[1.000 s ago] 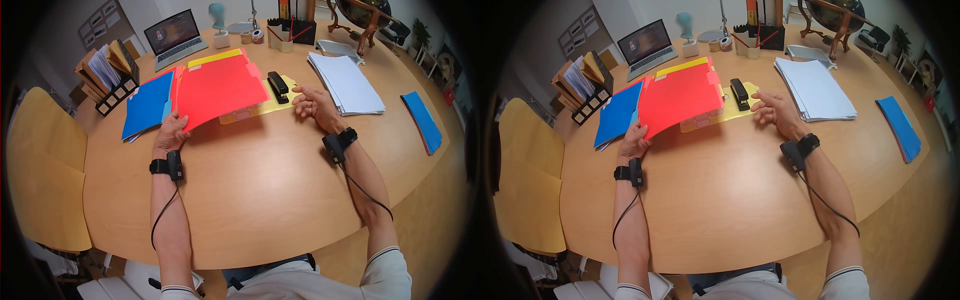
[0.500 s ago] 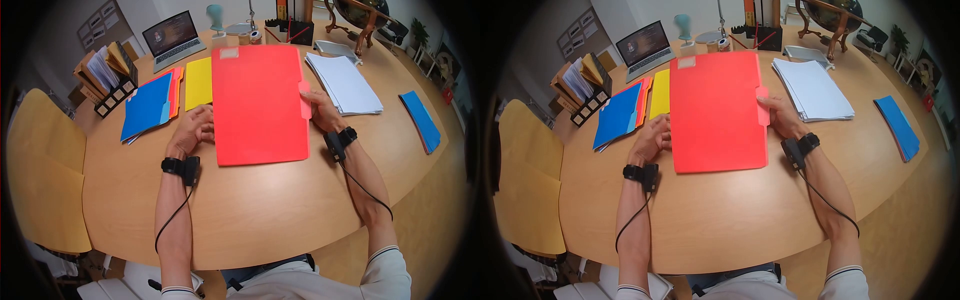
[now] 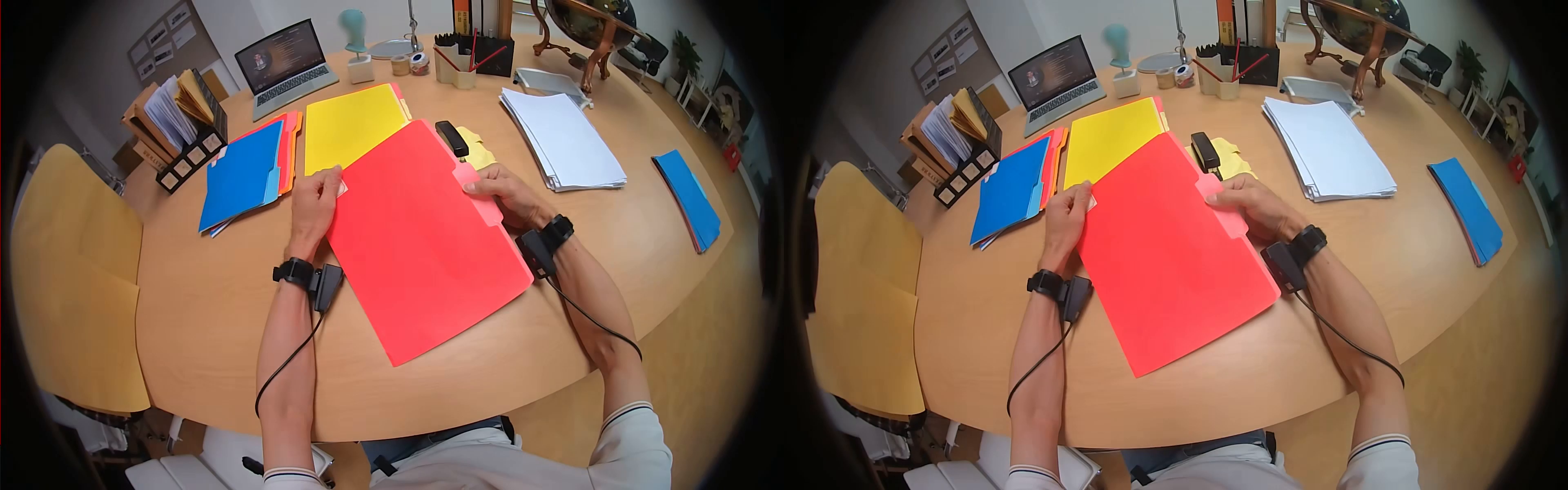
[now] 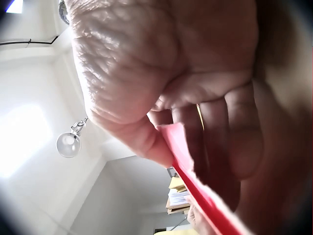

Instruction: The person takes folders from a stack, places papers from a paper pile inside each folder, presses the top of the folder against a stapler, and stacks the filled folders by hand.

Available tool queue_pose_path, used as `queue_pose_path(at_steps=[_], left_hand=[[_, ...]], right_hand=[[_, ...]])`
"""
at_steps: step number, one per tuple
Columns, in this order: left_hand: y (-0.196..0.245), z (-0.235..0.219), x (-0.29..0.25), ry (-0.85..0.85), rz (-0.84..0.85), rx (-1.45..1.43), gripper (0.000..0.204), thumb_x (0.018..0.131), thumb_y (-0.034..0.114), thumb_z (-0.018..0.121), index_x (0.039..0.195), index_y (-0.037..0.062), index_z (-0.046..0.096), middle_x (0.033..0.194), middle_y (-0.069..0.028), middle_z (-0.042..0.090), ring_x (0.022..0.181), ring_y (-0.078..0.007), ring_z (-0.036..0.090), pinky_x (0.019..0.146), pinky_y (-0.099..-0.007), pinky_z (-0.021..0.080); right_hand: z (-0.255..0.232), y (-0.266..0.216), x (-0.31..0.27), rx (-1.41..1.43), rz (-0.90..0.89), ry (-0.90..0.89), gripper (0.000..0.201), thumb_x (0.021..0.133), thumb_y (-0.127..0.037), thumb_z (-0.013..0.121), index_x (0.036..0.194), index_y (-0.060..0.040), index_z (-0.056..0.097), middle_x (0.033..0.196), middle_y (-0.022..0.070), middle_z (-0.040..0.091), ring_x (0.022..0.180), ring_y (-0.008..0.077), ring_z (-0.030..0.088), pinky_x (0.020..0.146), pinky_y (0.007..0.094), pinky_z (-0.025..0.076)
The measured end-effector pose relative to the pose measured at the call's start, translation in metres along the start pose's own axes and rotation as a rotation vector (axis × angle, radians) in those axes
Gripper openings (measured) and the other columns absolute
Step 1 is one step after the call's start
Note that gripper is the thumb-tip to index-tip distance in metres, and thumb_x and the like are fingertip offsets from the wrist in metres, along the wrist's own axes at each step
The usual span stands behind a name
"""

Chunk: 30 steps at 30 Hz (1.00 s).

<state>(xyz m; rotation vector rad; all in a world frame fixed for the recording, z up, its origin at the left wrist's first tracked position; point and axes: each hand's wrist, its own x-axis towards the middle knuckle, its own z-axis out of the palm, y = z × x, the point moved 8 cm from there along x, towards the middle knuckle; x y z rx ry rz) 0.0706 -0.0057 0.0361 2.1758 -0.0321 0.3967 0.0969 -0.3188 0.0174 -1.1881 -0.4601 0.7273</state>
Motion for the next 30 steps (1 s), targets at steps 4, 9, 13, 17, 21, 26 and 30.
queue_pose_path(at_steps=[4, 9, 13, 17, 21, 26, 30], left_hand=[[0.026, 0.005, -0.004, 0.100, 0.196, 0.081, 0.032, 0.103, 0.025, 0.062, 0.115, -0.0035, 0.071, 0.095, -0.0102, 0.072, 0.086, -0.0156, 0.065, 0.077, -0.0285, 0.052], [0.022, 0.015, -0.003, 0.125, 0.220, -0.068, 0.034, 0.102, 0.023, 0.064, 0.122, -0.0035, 0.066, 0.101, -0.0129, 0.072, 0.093, -0.0179, 0.068, 0.085, -0.0315, 0.054], [0.011, 0.022, -0.008, 0.040, 0.057, -0.421, 0.030, 0.104, 0.020, 0.062, 0.124, -0.0012, 0.065, 0.102, -0.0029, 0.069, 0.100, -0.0097, 0.064, 0.091, -0.0251, 0.051], [-0.016, 0.020, 0.000, -0.013, 0.033, -0.537, 0.023, 0.105, 0.027, 0.060, 0.104, 0.0041, 0.065, 0.094, -0.0009, 0.066, 0.101, -0.0086, 0.062, 0.095, -0.0215, 0.047], [-0.019, 0.015, 0.001, 0.014, 0.011, -0.763, 0.031, 0.108, 0.032, 0.053, 0.096, 0.0056, 0.064, 0.089, -0.0011, 0.065, 0.084, -0.0073, 0.060, 0.084, -0.0226, 0.049], [-0.032, 0.018, 0.032, -0.793, 0.749, -1.589, 0.017, 0.098, 0.027, 0.064, 0.100, 0.0098, 0.063, 0.096, -0.0057, 0.067, 0.118, -0.0290, 0.058, 0.108, -0.0438, 0.043], [-0.069, 0.024, 0.041, -0.905, 0.624, -1.491, 0.018, 0.098, 0.028, 0.064, 0.100, 0.0101, 0.063, 0.095, -0.0059, 0.066, 0.118, -0.0288, 0.057, 0.109, -0.0438, 0.042]], right_hand=[[0.004, -0.005, -0.002, -0.007, -0.006, 0.117, 0.024, 0.096, -0.017, 0.067, 0.099, 0.0065, 0.071, 0.089, 0.0094, 0.074, 0.070, 0.0108, 0.070, 0.063, 0.0250, 0.056], [-0.005, 0.000, 0.004, -0.026, -0.029, 0.115, 0.026, 0.098, -0.019, 0.066, 0.101, 0.0063, 0.071, 0.092, 0.0107, 0.075, 0.073, 0.0111, 0.071, 0.065, 0.0250, 0.057], [0.000, -0.004, -0.001, 0.005, 0.008, 0.100, 0.028, 0.101, -0.018, 0.061, 0.111, 0.0074, 0.068, 0.102, 0.0114, 0.074, 0.084, 0.0135, 0.071, 0.078, 0.0286, 0.059], [0.000, -0.001, 0.001, 0.051, 0.003, 0.060, 0.028, 0.101, -0.018, 0.063, 0.113, 0.0063, 0.068, 0.101, 0.0102, 0.073, 0.083, 0.0135, 0.072, 0.078, 0.0292, 0.059], [0.003, -0.001, -0.002, -0.069, 0.042, 0.077, 0.031, 0.095, -0.020, 0.072, 0.113, 0.0051, 0.069, 0.098, 0.0086, 0.074, 0.078, 0.0128, 0.072, 0.071, 0.0270, 0.059], [0.017, -0.006, -0.008, -0.176, 0.103, 0.078, 0.032, 0.091, -0.028, 0.077, 0.101, 0.0027, 0.072, 0.086, 0.0052, 0.072, 0.068, 0.0096, 0.068, 0.060, 0.0239, 0.054], [-0.036, -0.027, -0.010, -0.698, 0.160, 0.308, 0.045, 0.091, -0.043, 0.075, 0.077, -0.0003, 0.072, 0.063, 0.0023, 0.063, 0.058, 0.0082, 0.061, 0.050, 0.0234, 0.043]])
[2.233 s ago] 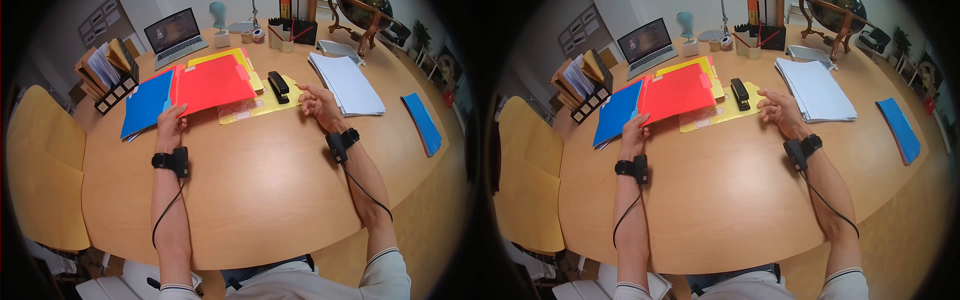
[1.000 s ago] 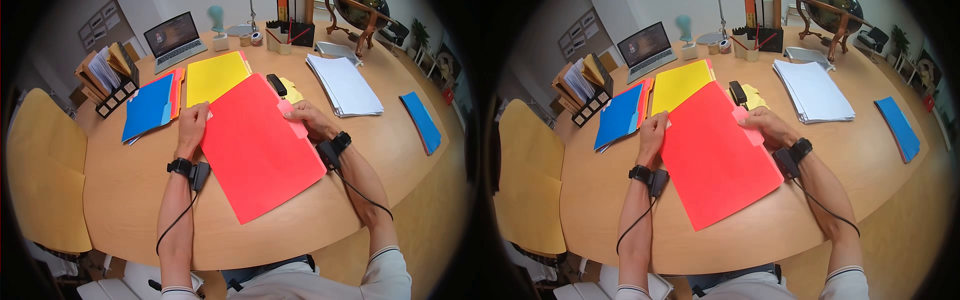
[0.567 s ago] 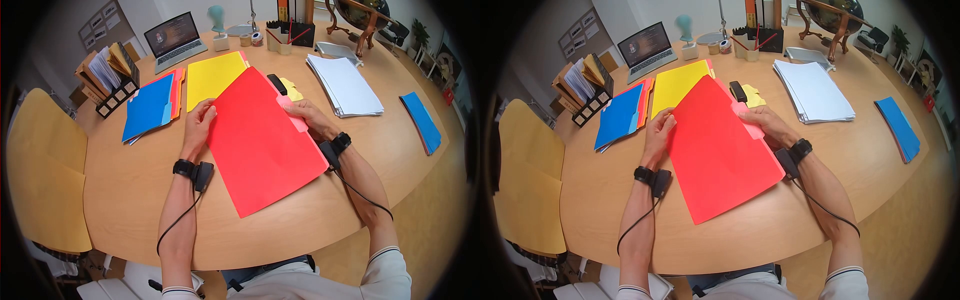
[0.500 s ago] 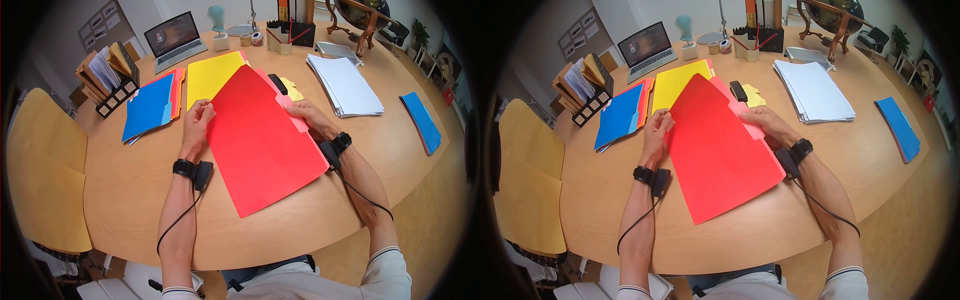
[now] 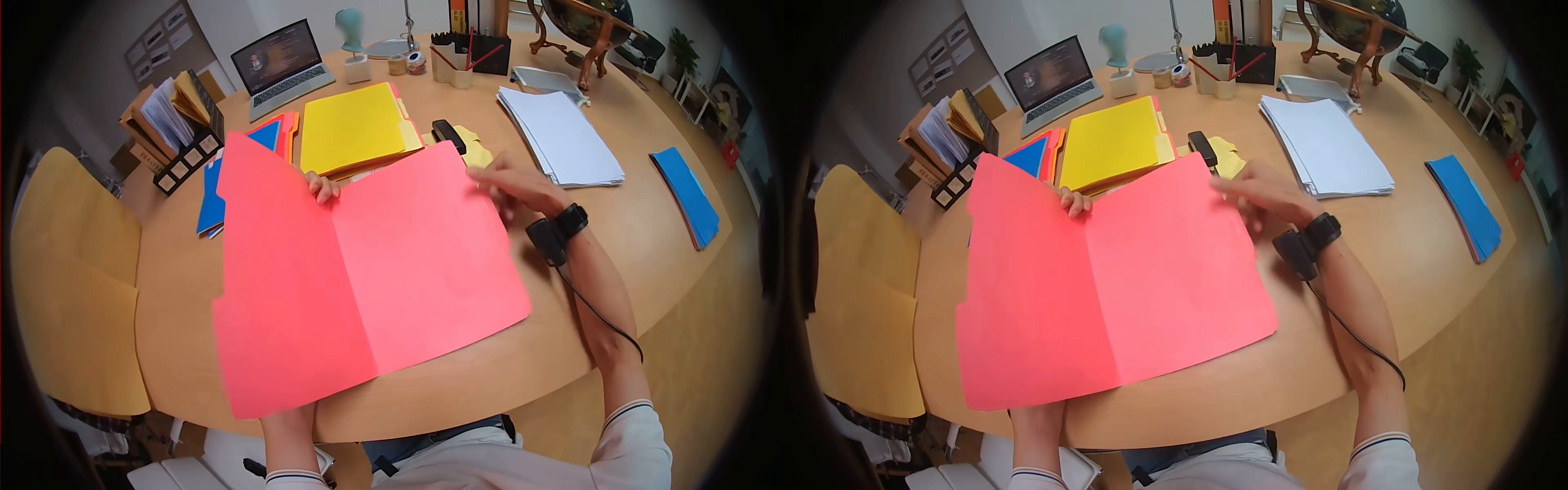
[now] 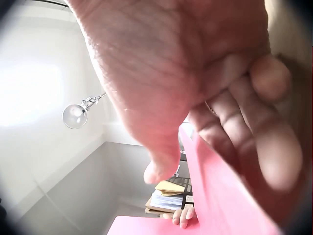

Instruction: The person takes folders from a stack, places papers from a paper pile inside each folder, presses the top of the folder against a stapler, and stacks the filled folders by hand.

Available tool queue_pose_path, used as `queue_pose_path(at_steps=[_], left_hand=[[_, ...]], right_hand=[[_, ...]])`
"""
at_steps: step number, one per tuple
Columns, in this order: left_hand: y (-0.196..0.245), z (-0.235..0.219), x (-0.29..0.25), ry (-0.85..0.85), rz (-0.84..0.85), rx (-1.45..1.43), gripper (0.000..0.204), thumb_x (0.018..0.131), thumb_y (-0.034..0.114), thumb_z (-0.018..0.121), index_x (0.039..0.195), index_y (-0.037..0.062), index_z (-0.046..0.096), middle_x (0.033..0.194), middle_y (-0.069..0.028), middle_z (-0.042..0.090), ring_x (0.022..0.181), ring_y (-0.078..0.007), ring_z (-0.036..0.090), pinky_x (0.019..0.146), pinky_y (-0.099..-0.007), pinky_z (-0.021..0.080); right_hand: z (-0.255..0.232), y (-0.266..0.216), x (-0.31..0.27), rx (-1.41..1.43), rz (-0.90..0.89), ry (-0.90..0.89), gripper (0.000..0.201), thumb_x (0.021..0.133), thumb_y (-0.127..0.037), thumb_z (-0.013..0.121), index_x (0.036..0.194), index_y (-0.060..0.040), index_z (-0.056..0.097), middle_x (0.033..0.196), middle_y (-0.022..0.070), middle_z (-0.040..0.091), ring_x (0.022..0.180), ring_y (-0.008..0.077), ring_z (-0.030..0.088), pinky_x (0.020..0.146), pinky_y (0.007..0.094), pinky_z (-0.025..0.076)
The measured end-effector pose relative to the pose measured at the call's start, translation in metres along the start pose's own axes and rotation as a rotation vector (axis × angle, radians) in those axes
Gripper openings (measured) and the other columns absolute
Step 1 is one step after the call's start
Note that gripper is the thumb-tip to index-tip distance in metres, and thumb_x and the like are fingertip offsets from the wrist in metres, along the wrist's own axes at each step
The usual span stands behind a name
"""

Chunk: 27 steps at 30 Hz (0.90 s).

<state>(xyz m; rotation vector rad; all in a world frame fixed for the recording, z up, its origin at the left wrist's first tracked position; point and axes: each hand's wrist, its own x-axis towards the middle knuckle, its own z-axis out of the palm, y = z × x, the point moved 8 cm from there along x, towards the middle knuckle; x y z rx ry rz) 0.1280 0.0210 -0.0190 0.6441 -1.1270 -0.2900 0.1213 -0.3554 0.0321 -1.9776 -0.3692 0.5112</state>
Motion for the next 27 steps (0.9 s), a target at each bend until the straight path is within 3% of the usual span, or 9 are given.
queue_pose_path(at_steps=[3, 5, 6, 8, 10, 12, 19, 23, 27], left_hand=[[-0.011, -0.018, -0.015, 0.004, -0.163, 0.016, 0.019, 0.099, 0.030, 0.064, 0.100, 0.0103, 0.062, 0.095, -0.0061, 0.066, 0.119, -0.0286, 0.056, 0.110, -0.0439, 0.041], [-0.018, -0.008, -0.008, 0.009, -0.273, 0.029, 0.020, 0.099, 0.031, 0.064, 0.100, 0.0105, 0.062, 0.095, -0.0063, 0.066, 0.120, -0.0285, 0.056, 0.110, -0.0439, 0.040], [-0.022, -0.006, -0.013, 0.008, -0.273, 0.029, 0.020, 0.099, 0.031, 0.064, 0.100, 0.0105, 0.062, 0.095, -0.0063, 0.066, 0.120, -0.0285, 0.056, 0.110, -0.0439, 0.040], [-0.017, 0.018, 0.006, 0.321, -0.154, 0.248, 0.027, 0.096, 0.033, 0.065, 0.082, 0.0139, 0.051, 0.079, -0.0038, 0.061, 0.083, -0.0204, 0.062, 0.098, -0.0431, 0.045], [-0.020, 0.008, 0.000, 0.314, -0.129, 0.201, 0.027, 0.096, 0.034, 0.066, 0.084, 0.0136, 0.052, 0.080, -0.0046, 0.061, 0.084, -0.0212, 0.062, 0.099, -0.0436, 0.045], [-0.020, 0.002, -0.002, 0.307, -0.105, 0.152, 0.028, 0.095, 0.035, 0.067, 0.085, 0.0133, 0.053, 0.080, -0.0053, 0.061, 0.085, -0.0221, 0.061, 0.100, -0.0441, 0.044], [-0.022, 0.006, 0.008, 0.097, -0.207, 0.137, 0.023, 0.098, 0.035, 0.062, 0.093, 0.0132, 0.055, 0.086, -0.0039, 0.061, 0.097, -0.0238, 0.059, 0.106, -0.0439, 0.039], [-0.024, 0.013, 0.008, -0.023, -0.261, 0.132, 0.022, 0.100, 0.035, 0.060, 0.098, 0.0131, 0.056, 0.089, -0.0031, 0.061, 0.104, -0.0247, 0.057, 0.110, -0.0438, 0.036], [-0.020, 0.021, 0.005, 0.043, -0.221, 0.189, 0.022, 0.100, 0.036, 0.059, 0.095, 0.0141, 0.055, 0.087, -0.0025, 0.059, 0.099, -0.0224, 0.056, 0.110, -0.0439, 0.036]], right_hand=[[-0.065, -0.003, -0.005, -0.214, -0.078, 0.544, 0.046, 0.089, -0.044, 0.073, 0.073, 0.0003, 0.073, 0.055, 0.0068, 0.062, 0.053, 0.0174, 0.062, 0.050, 0.0296, 0.045], [-0.101, -0.006, -0.024, -0.583, -0.089, 0.969, 0.040, 0.087, -0.038, 0.072, 0.085, 0.0018, 0.075, 0.068, 0.0141, 0.071, 0.062, 0.0322, 0.067, 0.060, 0.0399, 0.053], [-0.107, 0.006, -0.024, -0.584, -0.089, 0.969, 0.040, 0.087, -0.038, 0.072, 0.085, 0.0018, 0.075, 0.068, 0.0141, 0.071, 0.062, 0.0322, 0.067, 0.060, 0.0399, 0.053], [-0.114, 0.005, -0.042, -0.893, -0.258, 1.211, 0.037, 0.087, -0.034, 0.069, 0.095, 0.0014, 0.075, 0.088, 0.0191, 0.075, 0.078, 0.0438, 0.069, 0.073, 0.0477, 0.056], [-0.122, 0.019, -0.037, -0.912, -0.127, 1.102, 0.038, 0.088, -0.035, 0.067, 0.096, 0.0020, 0.074, 0.098, 0.0228, 0.074, 0.086, 0.0452, 0.069, 0.079, 0.0489, 0.057], [-0.125, 0.048, -0.022, -0.864, 0.220, 0.845, 0.039, 0.087, -0.035, 0.068, 0.093, 0.0031, 0.073, 0.095, 0.0262, 0.073, 0.088, 0.0452, 0.070, 0.081, 0.0504, 0.057], [-0.115, 0.049, -0.017, -1.018, 0.145, 0.859, 0.031, 0.091, -0.025, 0.059, 0.093, 0.0037, 0.070, 0.091, 0.0284, 0.072, 0.089, 0.0468, 0.070, 0.081, 0.0534, 0.056], [-0.127, 0.048, -0.025, -0.965, 0.098, 0.992, 0.027, 0.092, -0.020, 0.056, 0.090, 0.0025, 0.070, 0.090, 0.0282, 0.071, 0.087, 0.0482, 0.070, 0.081, 0.0550, 0.056], [-0.139, 0.035, -0.041, -0.817, 0.100, 1.081, 0.025, 0.094, -0.022, 0.059, 0.096, -0.0024, 0.074, 0.096, 0.0241, 0.074, 0.092, 0.0449, 0.071, 0.081, 0.0541, 0.056]])
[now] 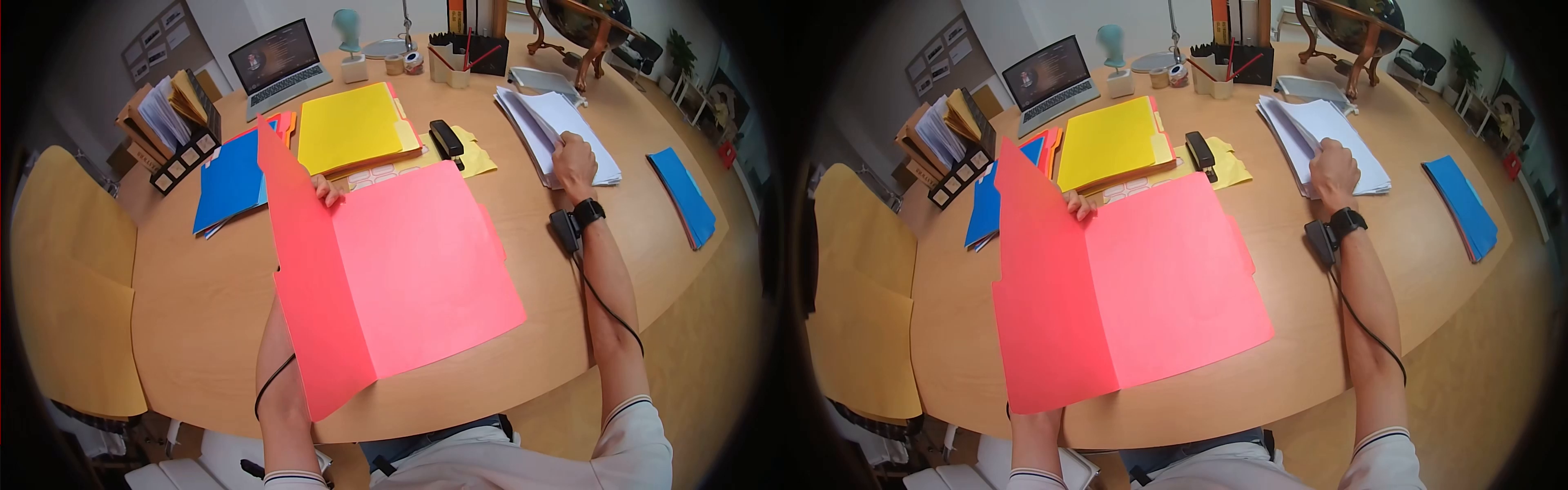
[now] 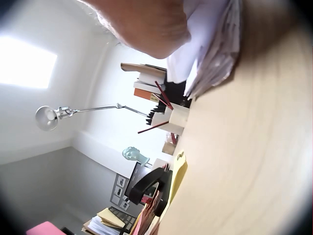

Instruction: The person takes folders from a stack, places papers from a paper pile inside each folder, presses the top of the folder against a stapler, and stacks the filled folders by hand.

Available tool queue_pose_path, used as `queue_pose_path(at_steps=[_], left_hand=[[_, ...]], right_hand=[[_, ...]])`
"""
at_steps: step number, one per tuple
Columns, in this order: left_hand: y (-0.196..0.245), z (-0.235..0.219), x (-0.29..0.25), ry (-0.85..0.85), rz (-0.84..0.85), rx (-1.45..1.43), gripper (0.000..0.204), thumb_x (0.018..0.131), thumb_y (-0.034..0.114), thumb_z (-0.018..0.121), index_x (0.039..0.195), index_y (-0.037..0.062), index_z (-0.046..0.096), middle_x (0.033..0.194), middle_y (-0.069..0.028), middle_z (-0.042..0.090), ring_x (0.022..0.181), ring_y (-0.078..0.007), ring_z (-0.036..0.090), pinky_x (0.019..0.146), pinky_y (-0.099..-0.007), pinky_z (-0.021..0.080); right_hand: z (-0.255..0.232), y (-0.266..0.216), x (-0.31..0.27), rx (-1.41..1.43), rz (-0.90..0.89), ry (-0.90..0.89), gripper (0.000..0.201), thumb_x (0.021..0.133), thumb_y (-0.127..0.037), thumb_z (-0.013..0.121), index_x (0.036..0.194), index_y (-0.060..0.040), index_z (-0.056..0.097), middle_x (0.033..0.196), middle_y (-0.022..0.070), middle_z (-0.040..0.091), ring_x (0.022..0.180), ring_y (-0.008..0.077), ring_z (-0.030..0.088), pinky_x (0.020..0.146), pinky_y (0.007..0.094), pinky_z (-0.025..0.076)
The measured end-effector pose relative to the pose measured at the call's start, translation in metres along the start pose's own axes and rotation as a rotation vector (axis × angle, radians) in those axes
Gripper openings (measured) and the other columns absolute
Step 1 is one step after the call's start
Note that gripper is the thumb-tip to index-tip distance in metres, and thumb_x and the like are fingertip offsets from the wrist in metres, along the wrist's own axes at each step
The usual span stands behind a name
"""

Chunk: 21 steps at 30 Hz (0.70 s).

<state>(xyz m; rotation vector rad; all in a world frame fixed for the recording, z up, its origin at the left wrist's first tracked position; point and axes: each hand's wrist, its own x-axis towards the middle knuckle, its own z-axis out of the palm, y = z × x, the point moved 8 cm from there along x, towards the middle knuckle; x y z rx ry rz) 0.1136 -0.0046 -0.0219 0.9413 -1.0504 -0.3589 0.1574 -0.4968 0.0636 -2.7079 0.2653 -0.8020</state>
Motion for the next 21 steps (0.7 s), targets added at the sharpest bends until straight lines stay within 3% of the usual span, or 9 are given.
queue_pose_path(at_steps=[2, 9, 11, 13, 15, 16, 18, 19, 21], left_hand=[[0.003, 0.004, 0.000, 0.181, 0.022, 0.029, 0.022, 0.100, 0.036, 0.058, 0.095, 0.0148, 0.055, 0.087, -0.0021, 0.058, 0.100, -0.0221, 0.056, 0.110, -0.0442, 0.035], [-0.001, -0.004, -0.007, 0.075, 0.092, 0.035, 0.021, 0.101, 0.035, 0.058, 0.099, 0.0147, 0.053, 0.089, -0.0018, 0.058, 0.103, -0.0216, 0.056, 0.110, -0.0442, 0.036], [0.001, -0.006, -0.008, 0.351, 0.112, 0.075, 0.028, 0.098, 0.037, 0.061, 0.086, 0.0128, 0.053, 0.077, -0.0006, 0.055, 0.086, -0.0176, 0.058, 0.098, -0.0417, 0.046], [0.004, -0.003, -0.004, 0.325, 0.106, 0.095, 0.028, 0.098, 0.036, 0.061, 0.085, 0.0130, 0.052, 0.077, -0.0001, 0.054, 0.085, -0.0174, 0.057, 0.097, -0.0419, 0.046], [0.008, 0.010, -0.001, 0.303, 0.098, 0.114, 0.028, 0.099, 0.036, 0.060, 0.085, 0.0132, 0.052, 0.076, 0.0004, 0.053, 0.084, -0.0172, 0.056, 0.097, -0.0421, 0.046], [0.011, 0.016, -0.002, 0.397, 0.077, 0.137, 0.028, 0.099, 0.036, 0.059, 0.084, 0.0131, 0.051, 0.076, 0.0008, 0.052, 0.083, -0.0172, 0.055, 0.096, -0.0421, 0.046], [0.012, 0.019, -0.001, 0.492, 0.054, 0.162, 0.029, 0.100, 0.036, 0.058, 0.084, 0.0130, 0.051, 0.076, 0.0011, 0.050, 0.082, -0.0171, 0.054, 0.096, -0.0422, 0.047], [0.012, 0.017, -0.003, 0.487, 0.089, 0.138, 0.030, 0.100, 0.036, 0.057, 0.084, 0.0130, 0.050, 0.076, 0.0014, 0.049, 0.081, -0.0171, 0.054, 0.095, -0.0422, 0.047], [0.012, 0.011, -0.005, 0.485, 0.122, 0.118, 0.030, 0.101, 0.036, 0.056, 0.083, 0.0129, 0.049, 0.076, 0.0018, 0.048, 0.080, -0.0172, 0.053, 0.094, -0.0421, 0.048]], right_hand=[[0.001, 0.001, 0.003, 0.024, 0.024, -0.051, 0.026, 0.094, -0.025, 0.060, 0.099, -0.0043, 0.076, 0.098, 0.0234, 0.074, 0.094, 0.0444, 0.071, 0.083, 0.0537, 0.055], [0.013, 0.013, 0.008, 0.070, 0.112, -0.114, 0.029, 0.094, -0.031, 0.064, 0.103, -0.0075, 0.078, 0.100, 0.0240, 0.074, 0.099, 0.0435, 0.070, 0.087, 0.0516, 0.054], [0.005, 0.012, 0.009, 0.100, 0.107, -0.062, 0.028, 0.094, -0.030, 0.063, 0.102, -0.0069, 0.077, 0.100, 0.0239, 0.074, 0.098, 0.0438, 0.070, 0.086, 0.0514, 0.054], [0.000, 0.010, 0.011, 0.131, 0.100, -0.011, 0.027, 0.094, -0.028, 0.062, 0.100, -0.0063, 0.077, 0.100, 0.0239, 0.074, 0.097, 0.0440, 0.070, 0.084, 0.0511, 0.054], [-0.009, -0.008, 0.017, 0.354, -0.121, 0.102, 0.022, 0.093, -0.022, 0.062, 0.098, -0.0043, 0.074, 0.092, 0.0210, 0.074, 0.087, 0.0381, 0.072, 0.077, 0.0463, 0.055], [-0.013, -0.015, 0.018, 0.355, -0.123, 0.100, 0.022, 0.093, -0.022, 0.062, 0.098, -0.0043, 0.074, 0.092, 0.0210, 0.074, 0.087, 0.0381, 0.072, 0.077, 0.0463, 0.055], [-0.017, -0.048, 0.017, 0.631, -0.267, -0.069, 0.020, 0.096, -0.019, 0.062, 0.100, -0.0014, 0.070, 0.082, 0.0128, 0.073, 0.074, 0.0220, 0.069, 0.068, 0.0346, 0.053], [-0.029, -0.064, 0.011, 0.634, -0.268, -0.070, 0.020, 0.096, -0.019, 0.062, 0.100, -0.0014, 0.070, 0.082, 0.0128, 0.073, 0.074, 0.0220, 0.069, 0.068, 0.0346, 0.053], [-0.040, -0.110, -0.017, 1.156, -0.272, -0.383, 0.018, 0.097, -0.019, 0.065, 0.100, -0.0011, 0.065, 0.080, 0.0040, 0.070, 0.071, 0.0071, 0.063, 0.063, 0.0243, 0.048]])
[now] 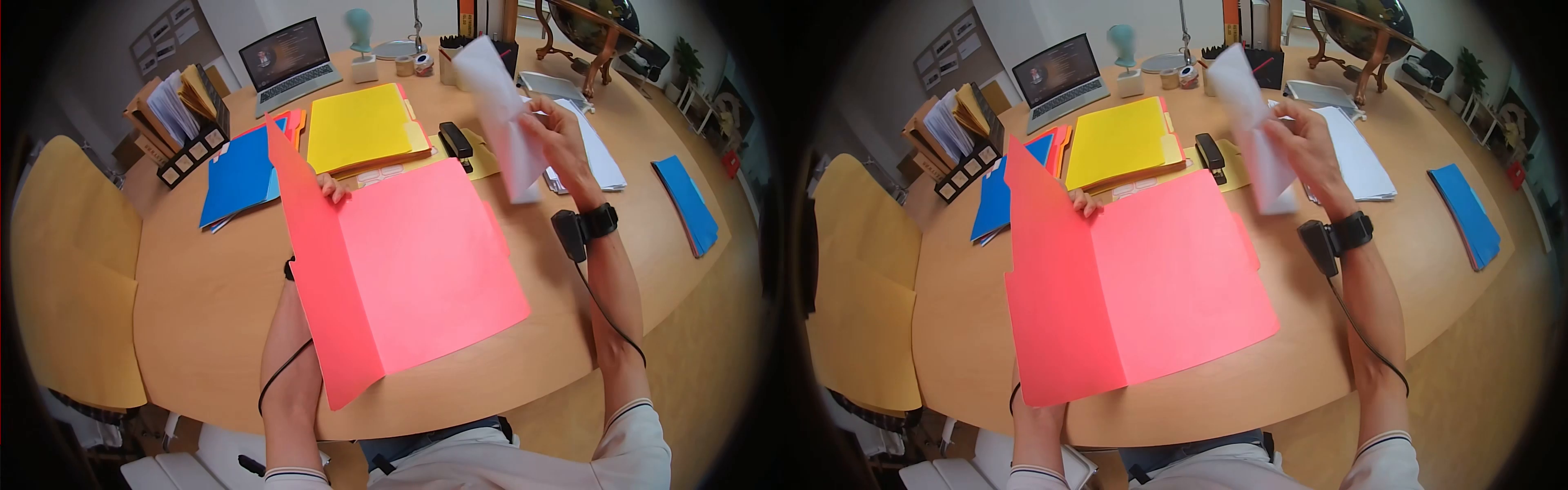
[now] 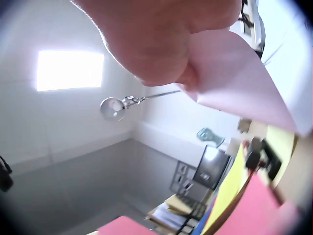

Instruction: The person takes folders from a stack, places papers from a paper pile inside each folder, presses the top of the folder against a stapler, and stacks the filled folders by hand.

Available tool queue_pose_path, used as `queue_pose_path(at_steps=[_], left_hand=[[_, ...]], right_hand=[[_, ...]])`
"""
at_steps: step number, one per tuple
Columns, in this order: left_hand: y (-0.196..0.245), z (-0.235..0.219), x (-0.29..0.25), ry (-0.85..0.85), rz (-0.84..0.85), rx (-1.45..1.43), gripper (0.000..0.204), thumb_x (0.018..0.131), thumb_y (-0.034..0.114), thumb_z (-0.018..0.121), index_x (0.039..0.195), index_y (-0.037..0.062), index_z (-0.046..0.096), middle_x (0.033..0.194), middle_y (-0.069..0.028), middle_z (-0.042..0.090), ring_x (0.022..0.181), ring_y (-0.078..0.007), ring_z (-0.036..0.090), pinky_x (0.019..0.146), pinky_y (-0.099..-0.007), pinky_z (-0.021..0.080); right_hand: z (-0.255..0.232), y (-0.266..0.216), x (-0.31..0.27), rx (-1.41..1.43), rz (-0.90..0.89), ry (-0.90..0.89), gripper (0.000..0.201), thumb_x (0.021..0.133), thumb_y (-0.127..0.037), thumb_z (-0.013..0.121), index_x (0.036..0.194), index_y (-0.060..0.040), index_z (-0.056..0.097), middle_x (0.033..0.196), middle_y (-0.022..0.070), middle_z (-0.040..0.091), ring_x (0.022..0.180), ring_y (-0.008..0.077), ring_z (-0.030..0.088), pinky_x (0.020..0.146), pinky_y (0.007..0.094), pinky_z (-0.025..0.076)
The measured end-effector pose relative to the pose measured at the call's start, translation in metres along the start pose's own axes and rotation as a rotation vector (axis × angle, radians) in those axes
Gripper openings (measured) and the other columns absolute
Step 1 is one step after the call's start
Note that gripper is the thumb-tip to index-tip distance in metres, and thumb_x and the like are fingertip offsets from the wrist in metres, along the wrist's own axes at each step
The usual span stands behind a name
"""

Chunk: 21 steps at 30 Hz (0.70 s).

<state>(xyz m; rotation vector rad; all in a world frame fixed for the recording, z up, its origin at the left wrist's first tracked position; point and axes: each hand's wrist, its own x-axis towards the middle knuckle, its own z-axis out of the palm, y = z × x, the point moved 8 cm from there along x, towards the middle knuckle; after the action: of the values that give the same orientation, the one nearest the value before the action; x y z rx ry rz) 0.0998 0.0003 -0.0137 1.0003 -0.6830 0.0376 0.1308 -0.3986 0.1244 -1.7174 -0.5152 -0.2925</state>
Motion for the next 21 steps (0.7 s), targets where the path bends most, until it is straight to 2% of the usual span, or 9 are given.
queue_pose_path(at_steps=[2, 6, 9, 10, 12, 16, 18, 19, 21], left_hand=[[0.001, 0.001, 0.001, -0.084, 0.011, -0.059, 0.031, 0.102, 0.037, 0.055, 0.084, 0.0126, 0.050, 0.079, 0.0016, 0.049, 0.080, -0.0179, 0.052, 0.094, -0.0435, 0.048], [-0.002, -0.003, -0.002, -0.044, 0.057, -0.133, 0.032, 0.101, 0.040, 0.056, 0.085, 0.0126, 0.051, 0.081, 0.0017, 0.051, 0.079, -0.0187, 0.053, 0.093, -0.0451, 0.049], [-0.002, -0.003, -0.003, -0.058, 0.075, -0.165, 0.033, 0.100, 0.042, 0.060, 0.086, 0.0128, 0.052, 0.085, 0.0018, 0.053, 0.082, -0.0191, 0.055, 0.094, -0.0462, 0.049], [-0.002, -0.002, -0.007, -0.051, 0.072, -0.163, 0.033, 0.099, 0.042, 0.060, 0.086, 0.0128, 0.052, 0.085, 0.0017, 0.053, 0.082, -0.0191, 0.055, 0.094, -0.0460, 0.049], [-0.003, -0.001, -0.008, -0.038, 0.066, -0.160, 0.033, 0.099, 0.041, 0.060, 0.085, 0.0128, 0.052, 0.086, 0.0015, 0.053, 0.083, -0.0190, 0.055, 0.094, -0.0455, 0.048], [0.000, -0.002, -0.005, -0.020, 0.052, -0.152, 0.033, 0.099, 0.040, 0.061, 0.085, 0.0128, 0.051, 0.087, 0.0012, 0.053, 0.084, -0.0188, 0.055, 0.094, -0.0445, 0.048], [0.002, 0.002, -0.013, -0.009, 0.044, -0.147, 0.032, 0.099, 0.040, 0.061, 0.085, 0.0128, 0.051, 0.087, 0.0011, 0.054, 0.085, -0.0187, 0.055, 0.095, -0.0440, 0.048], [0.003, 0.004, -0.015, -0.004, 0.040, -0.144, 0.032, 0.099, 0.040, 0.061, 0.084, 0.0129, 0.051, 0.087, 0.0010, 0.054, 0.085, -0.0187, 0.055, 0.095, -0.0438, 0.048], [0.010, -0.003, -0.012, 0.007, 0.032, -0.140, 0.032, 0.099, 0.039, 0.061, 0.084, 0.0129, 0.050, 0.088, 0.0009, 0.054, 0.086, -0.0186, 0.055, 0.095, -0.0433, 0.048]], right_hand=[[0.024, -0.020, -0.007, 0.105, 0.012, -0.063, 0.019, 0.098, -0.021, 0.066, 0.101, -0.0021, 0.065, 0.082, 0.0022, 0.070, 0.071, 0.0051, 0.062, 0.063, 0.0224, 0.047], [0.054, -0.048, -0.021, 0.430, -0.005, -0.191, 0.021, 0.099, -0.025, 0.069, 0.099, -0.0054, 0.064, 0.084, -0.0009, 0.068, 0.071, 0.0029, 0.061, 0.064, 0.0206, 0.048], [0.056, -0.053, -0.025, 0.588, -0.040, -0.141, 0.022, 0.101, -0.028, 0.068, 0.099, -0.0067, 0.063, 0.084, -0.0011, 0.068, 0.071, 0.0036, 0.062, 0.064, 0.0201, 0.048], [0.059, -0.055, -0.027, 0.588, -0.039, -0.143, 0.022, 0.101, -0.028, 0.068, 0.099, -0.0067, 0.063, 0.084, -0.0011, 0.068, 0.071, 0.0036, 0.062, 0.064, 0.0201, 0.048], [0.055, -0.057, -0.028, 0.655, 0.001, -0.026, 0.023, 0.100, -0.027, 0.068, 0.090, -0.0067, 0.065, 0.081, -0.0007, 0.067, 0.069, 0.0040, 0.061, 0.061, 0.0205, 0.046], [0.055, -0.030, -0.029, 0.445, 0.124, -0.102, 0.023, 0.097, -0.021, 0.069, 0.079, -0.0065, 0.067, 0.073, -0.0015, 0.063, 0.062, 0.0039, 0.054, 0.056, 0.0217, 0.039], [0.072, -0.014, -0.042, 0.285, 0.376, -0.203, 0.027, 0.091, -0.016, 0.071, 0.066, -0.0063, 0.065, 0.063, -0.0029, 0.056, 0.056, 0.0040, 0.045, 0.052, 0.0236, 0.031], [0.079, 0.017, -0.037, 0.388, 0.346, -0.350, 0.030, 0.088, -0.013, 0.072, 0.060, -0.0055, 0.063, 0.059, -0.0034, 0.052, 0.053, 0.0049, 0.042, 0.052, 0.0233, 0.031], [0.095, 0.029, -0.048, 0.323, 0.367, -0.585, 0.035, 0.088, -0.015, 0.072, 0.056, -0.0067, 0.060, 0.058, -0.0038, 0.051, 0.053, 0.0054, 0.043, 0.053, 0.0222, 0.034]])
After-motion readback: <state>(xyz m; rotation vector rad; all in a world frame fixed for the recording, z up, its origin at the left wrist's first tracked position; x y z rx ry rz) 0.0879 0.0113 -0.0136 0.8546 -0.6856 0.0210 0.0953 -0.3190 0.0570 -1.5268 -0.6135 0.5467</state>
